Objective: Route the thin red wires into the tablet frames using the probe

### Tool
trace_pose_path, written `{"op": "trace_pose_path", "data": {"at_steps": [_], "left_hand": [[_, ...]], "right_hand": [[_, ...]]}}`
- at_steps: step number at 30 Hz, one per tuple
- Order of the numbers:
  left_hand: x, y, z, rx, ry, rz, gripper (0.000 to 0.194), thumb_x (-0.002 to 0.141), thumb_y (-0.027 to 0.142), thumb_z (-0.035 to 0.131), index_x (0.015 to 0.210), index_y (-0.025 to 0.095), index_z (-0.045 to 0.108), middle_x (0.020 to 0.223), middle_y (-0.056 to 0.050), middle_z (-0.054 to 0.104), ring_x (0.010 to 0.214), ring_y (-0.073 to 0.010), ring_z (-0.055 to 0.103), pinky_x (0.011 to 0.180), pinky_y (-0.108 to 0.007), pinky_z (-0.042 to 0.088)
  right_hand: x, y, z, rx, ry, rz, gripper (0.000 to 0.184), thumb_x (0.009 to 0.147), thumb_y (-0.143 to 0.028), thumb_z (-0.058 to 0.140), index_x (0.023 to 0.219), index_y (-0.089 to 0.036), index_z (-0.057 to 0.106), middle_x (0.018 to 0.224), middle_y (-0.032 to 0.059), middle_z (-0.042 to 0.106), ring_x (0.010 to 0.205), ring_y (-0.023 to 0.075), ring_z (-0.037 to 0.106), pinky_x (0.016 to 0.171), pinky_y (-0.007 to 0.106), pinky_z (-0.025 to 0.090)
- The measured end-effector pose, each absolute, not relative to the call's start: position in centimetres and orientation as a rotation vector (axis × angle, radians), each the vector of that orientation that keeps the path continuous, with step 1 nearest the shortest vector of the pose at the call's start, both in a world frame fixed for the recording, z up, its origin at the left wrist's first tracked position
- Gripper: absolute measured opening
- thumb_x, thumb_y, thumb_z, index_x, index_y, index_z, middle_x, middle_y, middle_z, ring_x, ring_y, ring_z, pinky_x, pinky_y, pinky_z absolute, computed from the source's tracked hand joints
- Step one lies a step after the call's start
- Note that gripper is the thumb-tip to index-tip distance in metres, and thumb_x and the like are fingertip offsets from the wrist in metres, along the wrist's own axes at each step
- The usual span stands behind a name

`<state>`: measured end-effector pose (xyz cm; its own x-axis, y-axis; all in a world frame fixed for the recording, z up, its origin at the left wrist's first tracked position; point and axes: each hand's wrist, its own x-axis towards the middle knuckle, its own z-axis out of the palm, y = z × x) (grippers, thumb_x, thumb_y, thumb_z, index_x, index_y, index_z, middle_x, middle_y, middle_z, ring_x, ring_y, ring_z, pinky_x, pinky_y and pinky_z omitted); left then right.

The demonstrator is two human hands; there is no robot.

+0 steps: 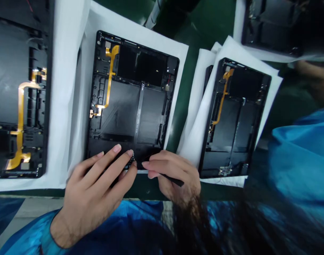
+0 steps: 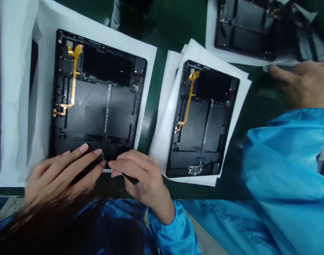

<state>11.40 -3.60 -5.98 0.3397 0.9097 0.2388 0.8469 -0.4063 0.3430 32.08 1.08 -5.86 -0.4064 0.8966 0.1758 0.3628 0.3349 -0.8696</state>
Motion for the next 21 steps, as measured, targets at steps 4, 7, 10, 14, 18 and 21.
{"op": "trace_pose_path", "data": {"at_steps": [4,7,10,14,18,21], "left_hand": [[11.41,-3.55,-5.93,2.44,1.614,0.597,0.021,0.106,0.019,0.053,0.118,0.027,0.068,0.145,0.009,0.049,0.142,-0.0127,0.045,0.133,-0.029,0.026],[11.43,-3.51,-5.94,2.44,1.625,0.586,0.02,0.105,0.02,0.055,0.118,0.028,0.068,0.144,0.01,0.049,0.142,-0.0123,0.045,0.135,-0.029,0.025],[11.45,-3.5,-5.97,2.443,1.626,0.581,0.021,0.106,0.02,0.053,0.118,0.028,0.068,0.145,0.01,0.049,0.144,-0.0118,0.044,0.136,-0.028,0.022],[11.49,-3.5,-6.02,2.423,1.637,0.588,0.022,0.106,0.02,0.052,0.119,0.028,0.068,0.145,0.011,0.048,0.145,-0.011,0.042,0.137,-0.028,0.021],[11.52,-3.46,-6.06,2.423,1.644,0.583,0.021,0.105,0.019,0.054,0.118,0.029,0.068,0.145,0.011,0.048,0.144,-0.0098,0.042,0.137,-0.026,0.02],[11.48,-3.46,-6.01,2.426,1.642,0.588,0.022,0.105,0.02,0.053,0.117,0.03,0.068,0.145,0.012,0.048,0.144,-0.0103,0.043,0.137,-0.027,0.021]], "right_hand": [[32.6,1.33,-5.9,-1.128,-1.9,1.027,0.026,0.091,-0.002,0.06,0.102,-0.022,0.072,0.081,-0.0012,0.072,0.078,0.0143,0.073,0.067,0.026,0.064],[32.79,1.31,-5.86,-1.161,-1.882,1.029,0.034,0.087,0.003,0.057,0.101,-0.024,0.072,0.083,-0.0024,0.072,0.076,0.0137,0.073,0.064,0.025,0.063],[32.66,1.19,-5.91,-1.182,-1.857,1.023,0.034,0.087,0.002,0.058,0.102,-0.025,0.072,0.082,-0.0026,0.072,0.076,0.0146,0.073,0.065,0.027,0.064],[32.31,1.05,-5.91,-1.242,-1.785,1.001,0.035,0.087,0.001,0.058,0.102,-0.026,0.074,0.081,-0.0028,0.073,0.074,0.0149,0.073,0.065,0.027,0.064],[32.13,1.03,-5.79,-1.29,-1.764,1.001,0.033,0.086,0.0,0.059,0.1,-0.027,0.074,0.08,-0.003,0.074,0.071,0.0154,0.072,0.06,0.028,0.063],[32.03,1.03,-5.78,-1.313,-1.758,0.981,0.034,0.088,0.0,0.057,0.099,-0.028,0.073,0.075,-0.0038,0.071,0.067,0.0145,0.071,0.054,0.025,0.06]]}}
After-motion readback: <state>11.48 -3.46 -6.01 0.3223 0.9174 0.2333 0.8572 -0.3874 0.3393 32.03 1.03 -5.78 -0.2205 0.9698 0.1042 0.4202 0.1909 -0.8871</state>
